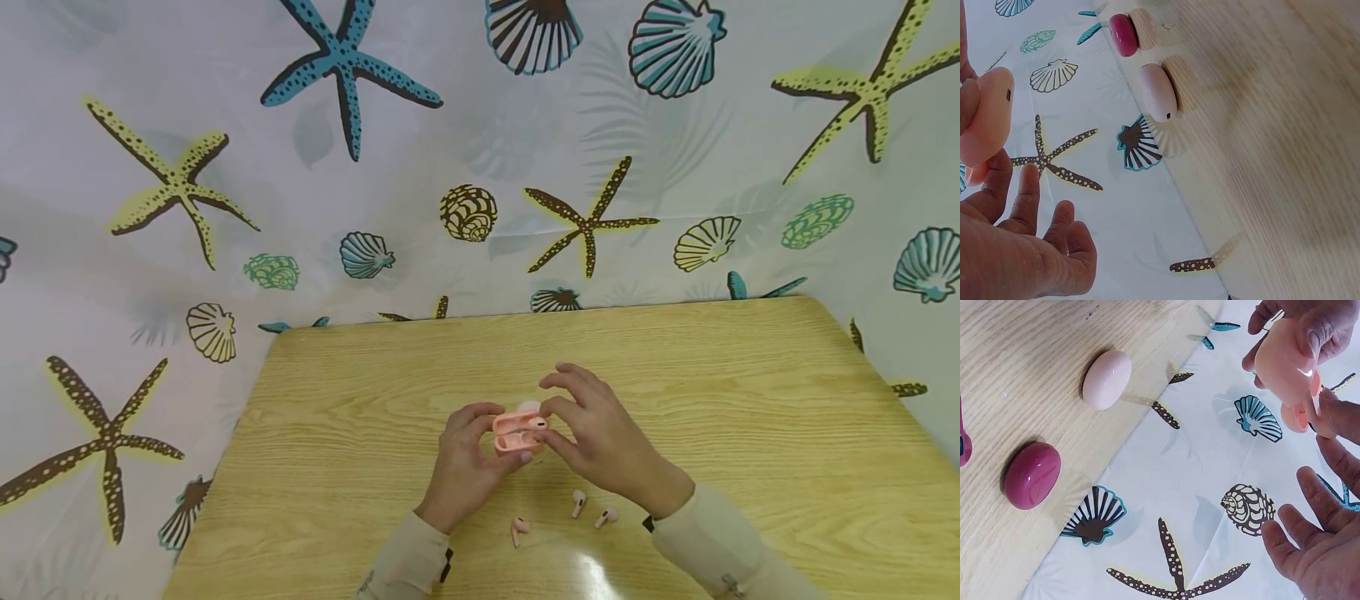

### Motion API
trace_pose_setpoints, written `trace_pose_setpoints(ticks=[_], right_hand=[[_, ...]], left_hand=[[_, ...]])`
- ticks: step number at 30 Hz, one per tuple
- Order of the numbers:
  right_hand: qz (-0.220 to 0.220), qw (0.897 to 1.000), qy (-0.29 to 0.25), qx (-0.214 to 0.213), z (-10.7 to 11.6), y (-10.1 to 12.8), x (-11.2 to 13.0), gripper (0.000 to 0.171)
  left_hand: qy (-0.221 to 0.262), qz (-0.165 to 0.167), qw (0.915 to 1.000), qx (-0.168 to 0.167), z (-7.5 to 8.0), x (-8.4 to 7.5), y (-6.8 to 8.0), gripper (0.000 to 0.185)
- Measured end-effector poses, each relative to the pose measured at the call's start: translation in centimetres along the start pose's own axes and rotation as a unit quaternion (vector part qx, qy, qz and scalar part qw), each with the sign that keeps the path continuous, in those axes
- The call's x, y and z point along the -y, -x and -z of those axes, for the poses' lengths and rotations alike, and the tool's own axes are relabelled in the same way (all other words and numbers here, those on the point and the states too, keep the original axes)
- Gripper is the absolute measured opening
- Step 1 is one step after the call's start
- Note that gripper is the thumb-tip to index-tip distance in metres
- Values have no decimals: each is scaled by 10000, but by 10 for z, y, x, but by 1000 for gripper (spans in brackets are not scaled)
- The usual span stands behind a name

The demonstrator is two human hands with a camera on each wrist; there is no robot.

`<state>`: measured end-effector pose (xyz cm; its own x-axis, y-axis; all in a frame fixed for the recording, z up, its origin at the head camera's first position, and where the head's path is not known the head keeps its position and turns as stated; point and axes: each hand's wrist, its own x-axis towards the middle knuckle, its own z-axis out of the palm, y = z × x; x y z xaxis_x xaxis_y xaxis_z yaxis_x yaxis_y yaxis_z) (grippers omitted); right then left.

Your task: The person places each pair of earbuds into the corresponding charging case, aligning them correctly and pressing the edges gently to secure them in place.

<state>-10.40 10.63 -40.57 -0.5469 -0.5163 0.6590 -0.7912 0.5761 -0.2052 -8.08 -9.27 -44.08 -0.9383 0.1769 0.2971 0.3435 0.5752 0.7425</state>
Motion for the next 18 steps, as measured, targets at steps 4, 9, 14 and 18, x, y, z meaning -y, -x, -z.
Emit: trace_pose_setpoints(ticks=[4,9,14,18], right_hand=[[-11,9999,83,139,-1,1,1,30],[76,9993,149,322,-2,2,1,27],[255,9987,150,415,-2,3,2,22],[315,9982,184,466,-1,3,2,21]], left_hand=[[-35,-95,9999,-47,-1,0,-1,32],[-29,-136,9999,-78,-1,-1,0,30],[-41,-173,9998,-112,-1,-1,0,31],[-85,-221,9996,-156,-1,-1,-1,31]])
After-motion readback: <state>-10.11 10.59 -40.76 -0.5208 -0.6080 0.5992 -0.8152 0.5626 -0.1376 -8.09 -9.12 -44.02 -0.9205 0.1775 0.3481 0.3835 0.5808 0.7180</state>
